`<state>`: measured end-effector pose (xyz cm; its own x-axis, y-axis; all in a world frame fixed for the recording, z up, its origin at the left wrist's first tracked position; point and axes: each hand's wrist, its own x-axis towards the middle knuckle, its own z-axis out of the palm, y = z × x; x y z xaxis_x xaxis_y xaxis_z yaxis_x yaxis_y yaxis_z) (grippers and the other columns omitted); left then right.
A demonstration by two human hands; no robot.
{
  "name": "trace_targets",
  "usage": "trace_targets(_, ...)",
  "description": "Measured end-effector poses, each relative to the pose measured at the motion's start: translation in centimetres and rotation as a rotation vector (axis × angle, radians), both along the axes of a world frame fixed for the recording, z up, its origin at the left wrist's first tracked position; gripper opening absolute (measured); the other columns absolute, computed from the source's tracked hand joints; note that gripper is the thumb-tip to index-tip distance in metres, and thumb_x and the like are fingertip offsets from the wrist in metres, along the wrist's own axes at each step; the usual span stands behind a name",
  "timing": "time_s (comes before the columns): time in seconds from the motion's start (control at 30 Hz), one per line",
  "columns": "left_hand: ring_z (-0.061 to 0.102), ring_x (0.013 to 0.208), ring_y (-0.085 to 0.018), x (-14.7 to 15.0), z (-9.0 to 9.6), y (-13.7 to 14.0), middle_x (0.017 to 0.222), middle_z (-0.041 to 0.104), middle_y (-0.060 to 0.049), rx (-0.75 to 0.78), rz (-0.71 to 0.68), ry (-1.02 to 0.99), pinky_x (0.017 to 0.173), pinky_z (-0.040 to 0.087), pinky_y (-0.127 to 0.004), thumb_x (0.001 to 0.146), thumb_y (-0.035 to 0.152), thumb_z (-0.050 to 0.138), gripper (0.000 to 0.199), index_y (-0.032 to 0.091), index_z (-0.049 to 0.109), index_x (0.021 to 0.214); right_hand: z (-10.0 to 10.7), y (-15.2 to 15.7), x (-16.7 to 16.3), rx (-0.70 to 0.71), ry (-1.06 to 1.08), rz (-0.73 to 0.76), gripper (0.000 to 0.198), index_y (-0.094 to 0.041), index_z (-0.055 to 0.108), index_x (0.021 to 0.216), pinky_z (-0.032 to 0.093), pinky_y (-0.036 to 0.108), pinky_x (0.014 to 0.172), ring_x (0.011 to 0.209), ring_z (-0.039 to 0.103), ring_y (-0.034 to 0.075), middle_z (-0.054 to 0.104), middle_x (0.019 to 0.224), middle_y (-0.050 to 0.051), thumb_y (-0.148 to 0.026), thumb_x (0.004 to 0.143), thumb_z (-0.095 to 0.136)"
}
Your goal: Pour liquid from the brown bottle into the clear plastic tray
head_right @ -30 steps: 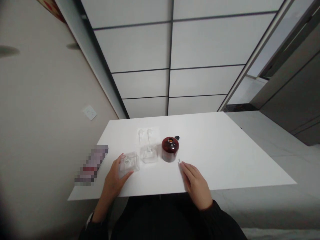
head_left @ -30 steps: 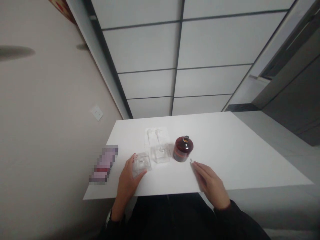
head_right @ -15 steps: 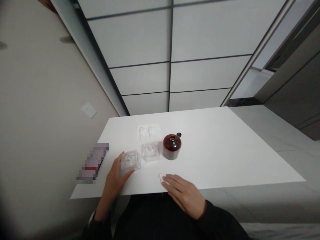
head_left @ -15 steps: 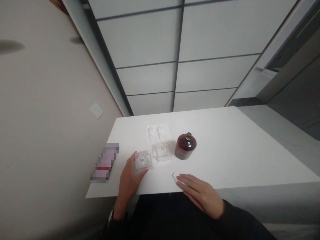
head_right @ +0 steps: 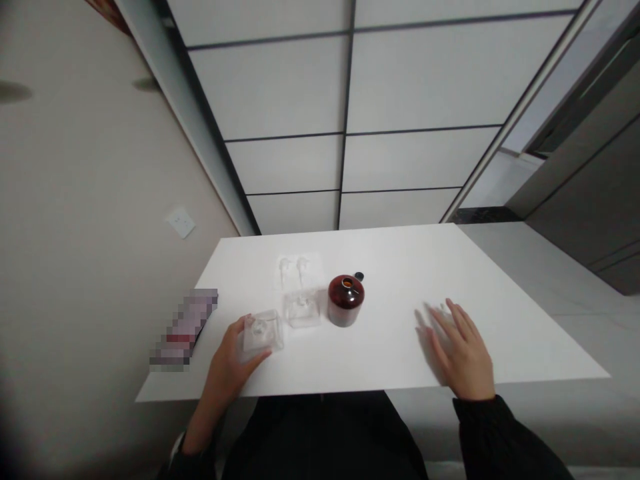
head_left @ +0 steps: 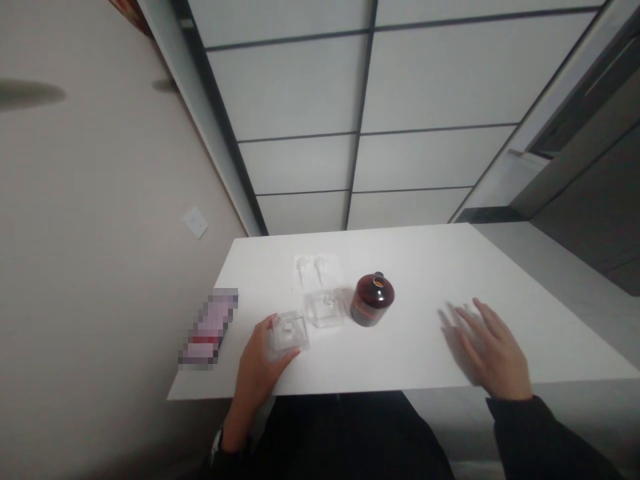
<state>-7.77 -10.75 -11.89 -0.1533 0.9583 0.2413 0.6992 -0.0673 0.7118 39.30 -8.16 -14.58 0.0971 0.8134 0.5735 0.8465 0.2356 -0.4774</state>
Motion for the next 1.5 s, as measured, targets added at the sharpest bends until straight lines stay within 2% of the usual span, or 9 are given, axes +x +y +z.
trace_targets(0.1, 0.069, 0.125, -0.038, 0.6, 0.0, -1.0, 0.129, 0.072, -0.009, -0.066, -0.063, -0.001, 0.109, 0.055, -0.056, 0.071, 0.038, 0.083, 0.065, 0.026, 0.058, 0.129, 0.5, -0.7, -5.4, 0.027, 0.059, 0.111, 0.043, -0.028, 0.063, 0.141, 0.049, 0.062, 0.118, 0.136, 0.062, 0.034, 0.065, 0.146, 0.012, -0.041, 0.099, 0.062)
trace_targets(0.23, 0.069, 0.123, -0.035, 3.0, 0.5, -1.8, 0.129, 0.070, -0.010, -0.141, -0.163, -0.021, 0.107, 0.056, -0.054, 0.069, 0.026, 0.086, 0.069, 0.024, 0.055, 0.131, 0.9, 0.2, -11.8, -0.085, 0.419, 0.232, 0.071, -0.028, 0.044, 0.156, 0.054, 0.060, 0.110, 0.137, 0.059, 0.034, 0.055, 0.154, 0.017, -0.049, 0.094, 0.071)
trace_targets(0.33, 0.067, 0.125, -0.033, 5.0, 1.2, -1.5, 0.131, 0.068, -0.010, -0.171, -0.223, -0.032, 0.109, 0.054, -0.052, 0.070, 0.024, 0.088, 0.070, 0.024, 0.054, 0.132, 0.9, 2.0, -14.8, -0.129, 0.568, 0.290, 0.093, -0.025, 0.034, 0.161, 0.048, 0.063, 0.115, 0.144, 0.052, 0.037, 0.045, 0.162, 0.021, -0.056, 0.086, 0.079)
trace_targets(0.4, 0.067, 0.125, -0.034, 5.9, 1.5, -1.1, 0.131, 0.068, -0.011, -0.191, -0.246, -0.023, 0.109, 0.053, -0.053, 0.071, 0.024, 0.089, 0.072, 0.023, 0.054, 0.133, 0.8, 3.0, -15.9, -0.155, 0.608, 0.297, 0.096, -0.022, 0.036, 0.159, 0.046, 0.063, 0.117, 0.144, 0.052, 0.038, 0.048, 0.160, 0.022, -0.057, 0.082, 0.082)
trace_targets(0.67, 0.065, 0.130, -0.035, 6.2, 1.6, -0.8, 0.138, 0.065, -0.013, -0.208, -0.274, 0.015, 0.112, 0.052, -0.052, 0.073, 0.028, 0.091, 0.075, 0.022, 0.052, 0.136, 1.7, 3.6, -15.3, -0.142, 0.491, 0.260, 0.076, -0.019, 0.059, 0.137, 0.052, 0.062, 0.107, 0.125, 0.064, 0.038, 0.066, 0.132, 0.018, -0.057, 0.078, 0.085)
trace_targets(0.93, 0.064, 0.129, -0.035, 6.3, 1.9, -0.8, 0.137, 0.064, -0.013, -0.213, -0.302, 0.021, 0.112, 0.052, -0.053, 0.073, 0.029, 0.093, 0.078, 0.023, 0.049, 0.137, 1.1, 1.1, -13.9, -0.276, 0.556, 0.212, 0.077, -0.020, 0.057, 0.132, 0.061, 0.053, 0.093, 0.107, 0.074, 0.034, 0.072, 0.121, 0.016, -0.061, 0.074, 0.086)
trace_targets(1.03, 0.064, 0.129, -0.035, 6.4, 2.0, -0.7, 0.137, 0.064, -0.013, -0.205, -0.308, 0.026, 0.111, 0.052, -0.054, 0.073, 0.029, 0.093, 0.079, 0.023, 0.048, 0.138, 1.3, -0.1, -13.4, -0.239, 0.478, 0.213, 0.074, -0.020, 0.059, 0.132, 0.061, 0.055, 0.096, 0.110, 0.073, 0.035, 0.074, 0.120, 0.015, -0.061, 0.076, 0.084)
trace_targets(1.2, 0.065, 0.127, -0.035, 6.3, 1.8, -0.7, 0.136, 0.064, -0.013, -0.171, -0.318, 0.050, 0.109, 0.054, -0.054, 0.074, 0.032, 0.094, 0.080, 0.023, 0.048, 0.138, 2.4, -1.6, -13.1, -0.122, 0.274, 0.326, 0.073, -0.022, 0.052, 0.149, 0.058, 0.056, 0.106, 0.130, 0.066, 0.036, 0.066, 0.142, 0.017, -0.050, 0.087, 0.080)
trace_targets(1.5, 0.064, 0.130, -0.035, 6.1, 1.7, -0.8, 0.139, 0.064, -0.014, -0.163, -0.344, 0.039, 0.111, 0.053, -0.055, 0.074, 0.038, 0.096, 0.086, 0.023, 0.046, 0.142, 5.6, -1.4, -13.0, -0.086, -0.013, 0.543, 0.063, -0.024, 0.045, 0.154, 0.064, 0.045, 0.098, 0.123, 0.071, 0.030, 0.069, 0.140, 0.016, -0.038, 0.098, 0.068)
